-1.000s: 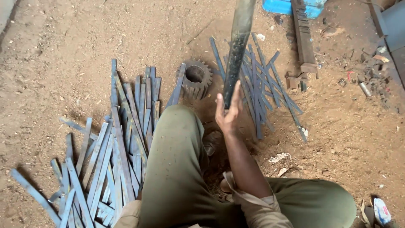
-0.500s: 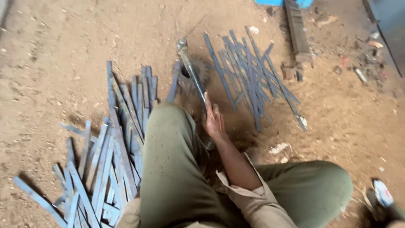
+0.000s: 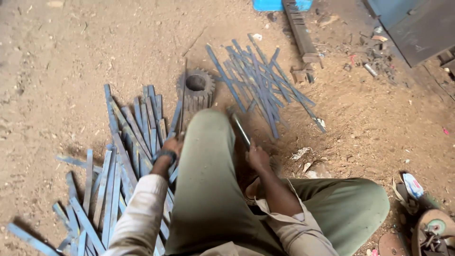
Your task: The person sits on the ground and repeatedly strikes metal rods with a hammer. They pick up rods from a pile, place them on a gear-like object, and hit them before moving them to another pile.
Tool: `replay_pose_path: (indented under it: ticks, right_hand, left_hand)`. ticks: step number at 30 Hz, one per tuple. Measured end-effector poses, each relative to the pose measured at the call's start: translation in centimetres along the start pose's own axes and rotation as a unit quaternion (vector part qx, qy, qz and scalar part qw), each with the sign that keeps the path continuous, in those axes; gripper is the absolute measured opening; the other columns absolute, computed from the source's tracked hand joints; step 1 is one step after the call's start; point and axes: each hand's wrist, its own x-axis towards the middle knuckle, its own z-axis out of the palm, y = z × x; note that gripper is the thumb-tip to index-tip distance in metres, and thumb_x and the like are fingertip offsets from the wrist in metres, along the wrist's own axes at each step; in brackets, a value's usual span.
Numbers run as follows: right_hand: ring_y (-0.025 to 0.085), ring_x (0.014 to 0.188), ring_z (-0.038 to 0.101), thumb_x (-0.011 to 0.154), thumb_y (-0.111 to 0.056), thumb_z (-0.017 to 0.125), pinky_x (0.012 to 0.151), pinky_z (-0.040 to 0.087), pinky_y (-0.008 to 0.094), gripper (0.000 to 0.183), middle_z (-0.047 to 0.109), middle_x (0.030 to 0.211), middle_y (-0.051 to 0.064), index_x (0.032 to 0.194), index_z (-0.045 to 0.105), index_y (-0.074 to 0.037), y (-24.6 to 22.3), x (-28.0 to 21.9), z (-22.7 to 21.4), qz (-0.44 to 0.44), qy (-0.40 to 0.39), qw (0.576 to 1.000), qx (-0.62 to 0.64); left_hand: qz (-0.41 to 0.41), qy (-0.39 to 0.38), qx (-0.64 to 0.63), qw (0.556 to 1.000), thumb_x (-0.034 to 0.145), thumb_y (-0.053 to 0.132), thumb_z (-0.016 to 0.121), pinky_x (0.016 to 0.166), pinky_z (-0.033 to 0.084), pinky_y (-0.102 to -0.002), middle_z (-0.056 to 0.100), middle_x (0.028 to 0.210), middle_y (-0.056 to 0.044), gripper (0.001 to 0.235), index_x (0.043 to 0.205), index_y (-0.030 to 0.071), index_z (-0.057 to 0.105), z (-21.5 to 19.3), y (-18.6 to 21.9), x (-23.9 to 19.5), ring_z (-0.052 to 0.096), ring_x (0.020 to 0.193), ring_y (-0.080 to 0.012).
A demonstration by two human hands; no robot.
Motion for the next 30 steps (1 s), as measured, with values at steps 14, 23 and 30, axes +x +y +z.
replay_pose_path:
  ticks: [14,23,30]
  right_hand:
    - [0.047,0.119,0.059,0.082,-0.038,0.083,0.098,0.049,0.053,0.086,0.059,0.130,0.031,0.148,0.038,-0.006,1.4,0.4,5.3,-0.043,-0.133,0.988,0.068]
    - [0.043,0.115,0.066,0.081,-0.029,0.074,0.097,0.052,0.053,0.064,0.067,0.127,0.024,0.138,0.052,-0.009,-1.0,0.0,2.5,0.098,-0.133,0.986,0.031]
    - [0.042,0.137,0.050,0.078,-0.019,0.065,0.118,0.042,0.050,0.077,0.053,0.146,0.022,0.152,0.048,-0.006,-3.9,7.2,2.4,-0.209,0.130,0.958,0.144]
  left_hand:
    - [-0.271,-0.022,-0.176,0.946,0.095,0.050,0.059,0.085,0.062,-0.047,0.078,0.104,-0.018,0.054,0.119,0.002,0.068,-3.5,6.0,-3.6,0.076,0.096,-0.0344]
    - [-0.224,0.222,-0.160,0.935,0.106,0.027,0.059,0.075,0.060,-0.038,0.074,0.093,-0.011,0.025,0.105,0.003,0.067,-2.5,-7.0,-2.0,0.072,0.083,-0.0208]
    - [0.087,0.371,-0.329,0.864,0.116,0.019,0.062,0.075,0.058,-0.033,0.070,0.091,-0.008,0.018,0.103,0.006,0.059,-23.1,7.1,-2.2,0.071,0.082,-0.0158]
